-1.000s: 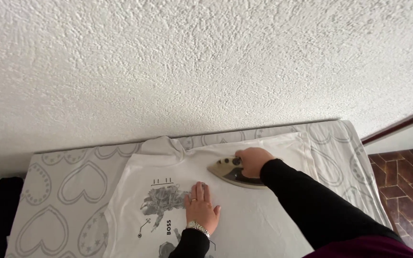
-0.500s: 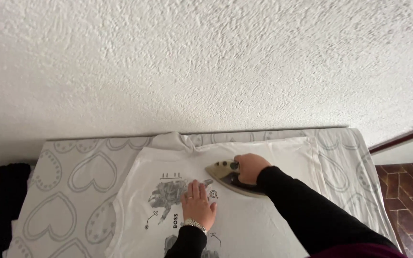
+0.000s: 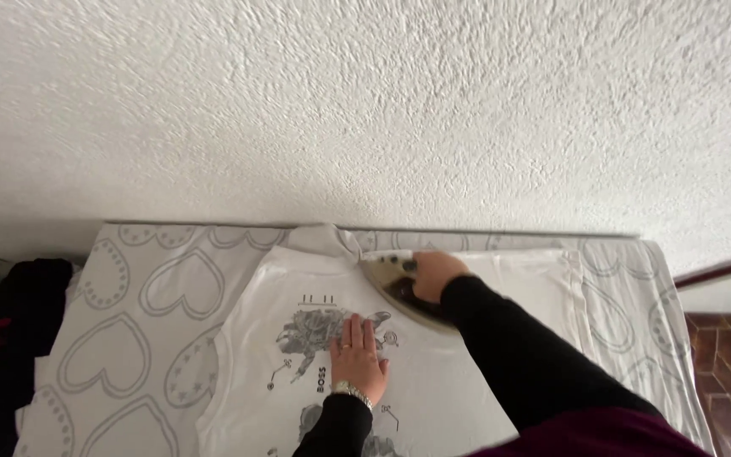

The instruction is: The person spreads a white t-shirt onto an ironing board and uses an iron to smooth out the fabric.

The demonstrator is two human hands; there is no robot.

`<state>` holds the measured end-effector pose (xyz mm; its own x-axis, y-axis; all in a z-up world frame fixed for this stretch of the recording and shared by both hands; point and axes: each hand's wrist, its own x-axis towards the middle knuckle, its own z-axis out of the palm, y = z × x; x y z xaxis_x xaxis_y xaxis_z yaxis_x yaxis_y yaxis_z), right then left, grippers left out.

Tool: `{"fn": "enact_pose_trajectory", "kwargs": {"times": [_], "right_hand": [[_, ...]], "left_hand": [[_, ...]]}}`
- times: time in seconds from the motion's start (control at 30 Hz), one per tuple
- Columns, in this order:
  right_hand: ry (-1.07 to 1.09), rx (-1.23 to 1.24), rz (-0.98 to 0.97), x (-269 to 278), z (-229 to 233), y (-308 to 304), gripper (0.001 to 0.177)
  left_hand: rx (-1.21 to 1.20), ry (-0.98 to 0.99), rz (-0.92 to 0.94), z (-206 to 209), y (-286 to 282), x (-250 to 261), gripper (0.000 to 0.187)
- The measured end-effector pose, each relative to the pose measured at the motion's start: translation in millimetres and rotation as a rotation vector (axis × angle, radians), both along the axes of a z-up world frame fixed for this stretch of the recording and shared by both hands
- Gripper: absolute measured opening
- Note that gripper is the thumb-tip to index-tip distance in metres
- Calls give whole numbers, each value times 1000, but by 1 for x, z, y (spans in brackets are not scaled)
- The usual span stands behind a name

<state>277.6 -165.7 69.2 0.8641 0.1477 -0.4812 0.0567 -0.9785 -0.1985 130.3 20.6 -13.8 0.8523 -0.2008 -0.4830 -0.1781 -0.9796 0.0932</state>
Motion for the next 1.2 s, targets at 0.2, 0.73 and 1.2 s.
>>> {"fn": "enact_pose_trajectory", "kwargs": {"times": [0.2,0.73,1.2], "right_hand": [[32,-34,-17,-30,0,-30,41],[23,-65,-374,-45,14,-125,41],[-17,-83,-615,-67,7,-224,33]], "left_hand": [[-3,65,-2,9,2,2,83],[77,67,-35,11,0,4,83],[86,73,-27,10,-3,5,84]]}}
